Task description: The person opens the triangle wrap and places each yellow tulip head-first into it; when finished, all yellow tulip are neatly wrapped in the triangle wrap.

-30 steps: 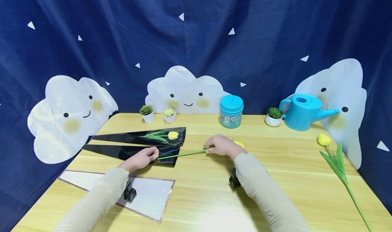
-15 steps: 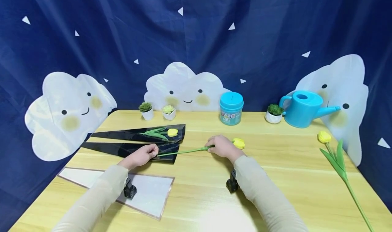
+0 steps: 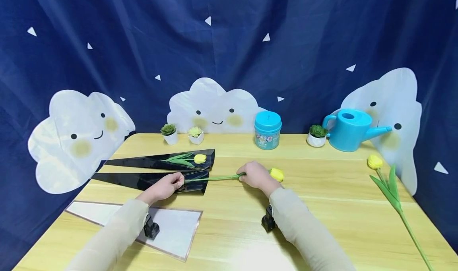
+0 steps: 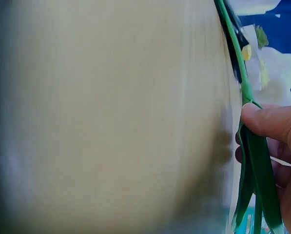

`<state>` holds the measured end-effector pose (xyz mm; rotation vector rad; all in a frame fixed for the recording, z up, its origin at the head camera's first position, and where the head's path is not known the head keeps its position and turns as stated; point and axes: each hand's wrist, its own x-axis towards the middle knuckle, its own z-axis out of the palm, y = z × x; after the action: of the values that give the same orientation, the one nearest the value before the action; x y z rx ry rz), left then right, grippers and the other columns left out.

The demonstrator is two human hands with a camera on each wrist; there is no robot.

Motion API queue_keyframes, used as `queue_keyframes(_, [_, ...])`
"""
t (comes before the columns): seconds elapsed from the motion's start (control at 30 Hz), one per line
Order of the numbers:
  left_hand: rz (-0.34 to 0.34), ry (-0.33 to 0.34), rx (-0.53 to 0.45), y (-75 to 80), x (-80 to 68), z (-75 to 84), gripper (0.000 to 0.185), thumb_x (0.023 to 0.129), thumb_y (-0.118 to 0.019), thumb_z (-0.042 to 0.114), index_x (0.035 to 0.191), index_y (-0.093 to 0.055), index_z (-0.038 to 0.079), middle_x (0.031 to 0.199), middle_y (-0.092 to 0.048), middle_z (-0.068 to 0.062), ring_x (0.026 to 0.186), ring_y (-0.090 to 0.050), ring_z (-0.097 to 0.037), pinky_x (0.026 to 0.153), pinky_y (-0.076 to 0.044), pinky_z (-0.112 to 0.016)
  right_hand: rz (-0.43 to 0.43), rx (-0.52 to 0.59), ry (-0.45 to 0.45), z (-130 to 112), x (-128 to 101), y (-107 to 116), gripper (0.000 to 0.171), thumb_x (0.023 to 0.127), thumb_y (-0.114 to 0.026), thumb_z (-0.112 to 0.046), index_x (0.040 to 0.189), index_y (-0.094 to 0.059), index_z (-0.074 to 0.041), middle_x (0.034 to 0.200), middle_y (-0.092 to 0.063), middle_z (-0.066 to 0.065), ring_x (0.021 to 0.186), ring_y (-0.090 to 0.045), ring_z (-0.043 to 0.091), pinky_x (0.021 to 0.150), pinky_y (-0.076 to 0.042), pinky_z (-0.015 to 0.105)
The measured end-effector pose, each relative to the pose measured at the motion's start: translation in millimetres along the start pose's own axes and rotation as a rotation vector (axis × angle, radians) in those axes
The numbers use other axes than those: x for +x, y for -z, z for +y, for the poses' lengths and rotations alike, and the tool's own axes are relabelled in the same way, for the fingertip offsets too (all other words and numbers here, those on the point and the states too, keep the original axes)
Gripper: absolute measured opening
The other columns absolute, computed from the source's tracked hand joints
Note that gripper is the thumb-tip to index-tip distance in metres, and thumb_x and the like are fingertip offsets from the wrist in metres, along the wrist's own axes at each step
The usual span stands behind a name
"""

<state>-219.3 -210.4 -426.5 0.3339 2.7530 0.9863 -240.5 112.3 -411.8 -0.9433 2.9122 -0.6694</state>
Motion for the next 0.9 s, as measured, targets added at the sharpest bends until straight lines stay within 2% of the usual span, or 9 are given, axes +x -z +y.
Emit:
queue_keyframes(0.23, [0.025, -0.048, 0.019, 2.6, 0.4, 2.8, 0.017, 0.095, -0.046, 0.003, 0.079, -0.043, 0.007, 0.074, -0.041, -0.002, 0.073, -0.042, -0.017, 0.069, -0.033, -0.034, 0.044, 0.086, -0.084, -15.6, 4.0, -10.2, 0.014, 0.081, -0.070, -0.013, 0.094, -0.071, -0.008, 0.091, -0.070, 0.003, 0.087, -0.064, 0.018, 0.079, -0.049, 0.037])
queue_keyframes(0.4, [0.029, -0.054, 0.043, 1.6, 1.6, 3.6, 0.017, 0.095, -0.047, 0.004, 0.079, -0.044, 0.008, 0.074, -0.042, -0.002, 0.073, -0.043, -0.017, 0.070, -0.034, -0.034, 0.043, 0.094, -0.116, -27.9, 8.4, -16.9, 0.012, 0.080, -0.072, -0.013, 0.091, -0.071, -0.010, 0.088, -0.069, 0.000, 0.083, -0.062, 0.014, 0.077, -0.049, 0.035])
queue_keyframes(0.53, [0.031, -0.046, 0.050, 0.4, 1.6, 4.7, 0.017, 0.095, -0.047, 0.004, 0.079, -0.044, 0.009, 0.074, -0.042, -0.002, 0.073, -0.044, -0.017, 0.070, -0.034, -0.034, 0.029, 0.111, -0.101, -37.4, 11.4, -21.5, 0.010, 0.079, -0.072, -0.012, 0.089, -0.071, -0.011, 0.085, -0.068, -0.001, 0.078, -0.060, 0.012, 0.075, -0.048, 0.033])
queue_keyframes(0.63, [0.033, -0.068, 0.062, -1.0, 1.3, 6.2, 0.017, 0.095, -0.047, 0.004, 0.079, -0.044, 0.009, 0.074, -0.042, -0.002, 0.073, -0.043, -0.017, 0.070, -0.034, -0.034, 0.017, 0.121, -0.082, -43.2, 13.4, -24.6, 0.009, 0.078, -0.073, -0.011, 0.087, -0.071, -0.011, 0.082, -0.067, -0.002, 0.076, -0.058, 0.011, 0.073, -0.048, 0.032])
queue_keyframes(0.9, [0.014, -0.106, 0.090, -4.8, 2.6, 10.6, 0.017, 0.095, -0.047, 0.004, 0.079, -0.042, 0.009, 0.075, -0.040, -0.002, 0.071, -0.041, -0.017, 0.068, -0.033, -0.034, 0.008, 0.099, -0.055, -56.8, 20.0, -29.7, 0.010, 0.077, -0.073, -0.010, 0.087, -0.070, -0.011, 0.081, -0.068, -0.002, 0.080, -0.061, 0.014, 0.076, -0.048, 0.034])
